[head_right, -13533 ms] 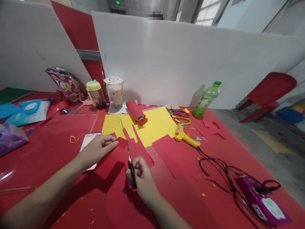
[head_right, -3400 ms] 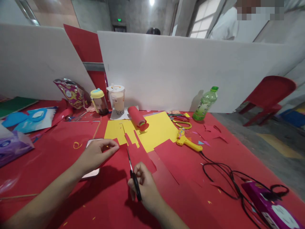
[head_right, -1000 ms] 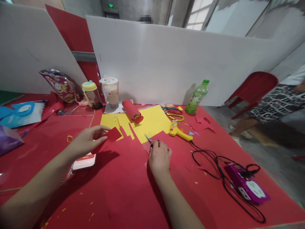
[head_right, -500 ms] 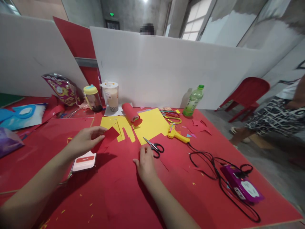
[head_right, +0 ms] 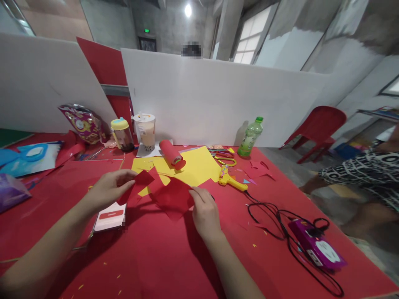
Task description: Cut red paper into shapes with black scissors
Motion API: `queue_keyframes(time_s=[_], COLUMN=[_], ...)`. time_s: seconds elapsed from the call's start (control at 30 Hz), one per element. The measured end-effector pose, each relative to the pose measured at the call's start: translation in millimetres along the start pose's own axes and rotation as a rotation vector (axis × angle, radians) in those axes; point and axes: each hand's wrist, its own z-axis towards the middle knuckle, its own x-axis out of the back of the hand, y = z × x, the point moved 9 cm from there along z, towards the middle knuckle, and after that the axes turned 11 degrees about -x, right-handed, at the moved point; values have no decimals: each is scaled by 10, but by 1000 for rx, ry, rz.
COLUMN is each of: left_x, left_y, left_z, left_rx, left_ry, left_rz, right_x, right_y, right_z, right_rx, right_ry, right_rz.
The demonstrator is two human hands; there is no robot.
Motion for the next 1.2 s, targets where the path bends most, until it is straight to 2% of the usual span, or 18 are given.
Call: queue_keyframes(time_s=[0.17,0.27,0.37,0.47,0.63,0.97,1.2], left_x=[-4,-29,-112,-205,-317,-687,-854], left_y=[34,13,-16,-7,69,249,289], left_z=[-5,-16,-26,-28,-45,-153,-187], left_rx=[10,15,18,11,-4,-33,-48], left_ry=[-25,-32,-67,-103,-138,-232,-261], left_rz=[5,-2,-39,-82,-94,-125,-169], right_x=[239,295,211,102,-114,-396,-457], right_y=[81,265,506,605,581,321,315], right_z=[67,99,61,7,-60,-195,-254], right_rx=[-71,-270,-536,-664,-750,-783,-833], right_ry=[137,139,82,39,-89,-329,-342], right_rz=[12,121,313,408,502,641,646])
